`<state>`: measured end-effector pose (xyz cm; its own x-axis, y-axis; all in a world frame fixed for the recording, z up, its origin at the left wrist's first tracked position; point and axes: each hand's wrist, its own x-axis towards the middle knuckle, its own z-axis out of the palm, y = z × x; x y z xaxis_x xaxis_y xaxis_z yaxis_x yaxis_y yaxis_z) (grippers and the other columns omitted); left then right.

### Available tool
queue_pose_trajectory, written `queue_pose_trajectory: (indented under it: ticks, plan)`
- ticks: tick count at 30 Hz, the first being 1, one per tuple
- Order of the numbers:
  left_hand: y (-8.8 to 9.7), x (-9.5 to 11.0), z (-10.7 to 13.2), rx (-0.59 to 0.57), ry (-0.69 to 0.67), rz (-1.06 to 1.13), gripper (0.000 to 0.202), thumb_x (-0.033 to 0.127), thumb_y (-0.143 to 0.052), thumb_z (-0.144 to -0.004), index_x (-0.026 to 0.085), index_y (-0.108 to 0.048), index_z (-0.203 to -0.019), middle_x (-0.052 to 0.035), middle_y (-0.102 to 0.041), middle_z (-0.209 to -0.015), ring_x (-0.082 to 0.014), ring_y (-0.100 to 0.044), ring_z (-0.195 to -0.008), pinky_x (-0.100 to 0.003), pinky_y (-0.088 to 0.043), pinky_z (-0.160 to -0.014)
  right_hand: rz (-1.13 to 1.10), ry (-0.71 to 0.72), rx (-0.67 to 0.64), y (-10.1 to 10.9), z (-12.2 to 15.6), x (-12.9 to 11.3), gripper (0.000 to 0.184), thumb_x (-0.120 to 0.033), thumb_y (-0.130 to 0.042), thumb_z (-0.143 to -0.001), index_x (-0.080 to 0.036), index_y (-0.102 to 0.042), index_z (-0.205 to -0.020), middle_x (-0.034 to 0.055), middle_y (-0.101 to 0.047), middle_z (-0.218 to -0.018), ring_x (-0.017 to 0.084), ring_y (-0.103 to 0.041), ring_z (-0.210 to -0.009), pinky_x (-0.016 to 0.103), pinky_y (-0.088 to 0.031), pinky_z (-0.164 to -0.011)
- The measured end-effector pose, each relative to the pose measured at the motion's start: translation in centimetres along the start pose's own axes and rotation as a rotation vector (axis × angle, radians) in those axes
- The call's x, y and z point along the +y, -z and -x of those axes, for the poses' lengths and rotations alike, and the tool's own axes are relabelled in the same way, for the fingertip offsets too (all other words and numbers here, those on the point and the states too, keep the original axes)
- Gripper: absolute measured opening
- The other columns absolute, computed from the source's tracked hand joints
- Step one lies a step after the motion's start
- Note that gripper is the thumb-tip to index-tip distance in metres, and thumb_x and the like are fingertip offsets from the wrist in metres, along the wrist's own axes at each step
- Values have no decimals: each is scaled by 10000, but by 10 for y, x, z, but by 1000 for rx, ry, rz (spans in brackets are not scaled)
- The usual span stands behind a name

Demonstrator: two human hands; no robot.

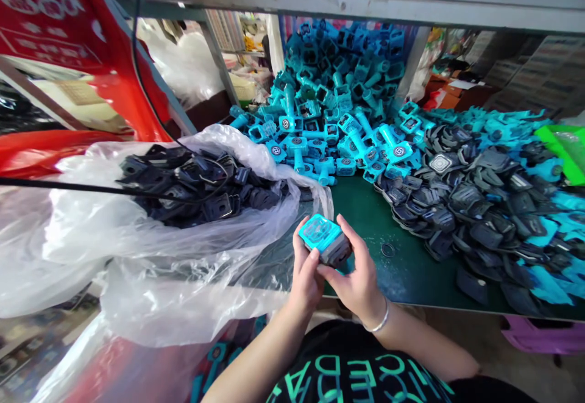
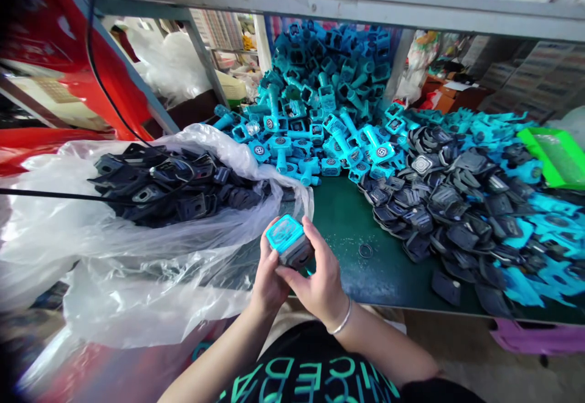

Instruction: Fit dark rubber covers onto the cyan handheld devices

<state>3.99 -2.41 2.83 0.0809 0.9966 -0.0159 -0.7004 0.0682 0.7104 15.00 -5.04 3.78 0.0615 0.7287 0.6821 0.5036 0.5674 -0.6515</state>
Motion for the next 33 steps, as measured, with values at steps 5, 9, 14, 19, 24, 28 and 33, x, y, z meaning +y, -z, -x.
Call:
queue_pose_trajectory:
  ticks: [5,9,14,19,24,28,33]
  plan:
    - [0,4,10,-103,-102,-149,1099,727,-901,-594,311,-397,-1477,-109,-652,-1317,-321,-688,-1170,-453,-556,-1030,25,108,-98,12,-7,0,834,-391,-751,-956,-211,-336,-1657,162,-547,-1570,266,-575,-1444,399,-540,-1188]
    - [-1,7,12,-101,-117,-287,1006,591,-964,-591,285,-459,-1405,-103,-617,-1347,-295,-665,-1199,-420,-543,-1052,89,179,-46,12,2,-1,780,-347,-632,-1021,-193,-261,-1690,161,-466,-1633,269,-507,-1503,432,-518,-1208]
    - [10,7,4,-125,-102,-287,886,577,-912,-655,268,-492,-1372,-118,-567,-1403,-316,-643,-1244,-432,-550,-1045,15,163,-245,25,-1,3,817,-397,-561,-1049,-171,-141,-1713,179,-289,-1725,306,-344,-1599,508,-418,-1276]
    - [13,1,10,-256,20,-134,953,628,-841,-721,306,-440,-1523,-148,-575,-1495,-376,-634,-1302,-516,-524,-1093,-263,-120,-363,37,-8,16,1050,-873,-413,-916,-228,-166,-1706,174,-285,-1728,358,-330,-1599,565,-378,-1279]
    - [18,-17,13,-259,-106,-118,845,626,-818,-731,244,-586,-1449,-157,-669,-1404,-418,-654,-1279,-536,-531,-1092,-203,-99,-189,24,5,18,967,-859,-434,-925,-221,-326,-1643,180,-498,-1576,344,-533,-1458,507,-473,-1212]
    - [15,-26,3,-186,-33,-106,868,610,-871,-662,217,-643,-1401,-146,-696,-1392,-396,-671,-1259,-489,-551,-1082,-61,-128,-100,17,17,19,917,-823,-394,-967,-182,-334,-1620,203,-528,-1530,338,-567,-1420,494,-509,-1173]
    - [-10,-12,-15,417,336,-2,407,488,-595,-975,176,-725,-1201,-86,-802,-1054,-261,-737,-1137,-404,-562,-1079,161,-81,-126,31,16,25,892,-759,-463,-989,-134,-340,-1613,233,-513,-1542,338,-523,-1462,484,-520,-1161]
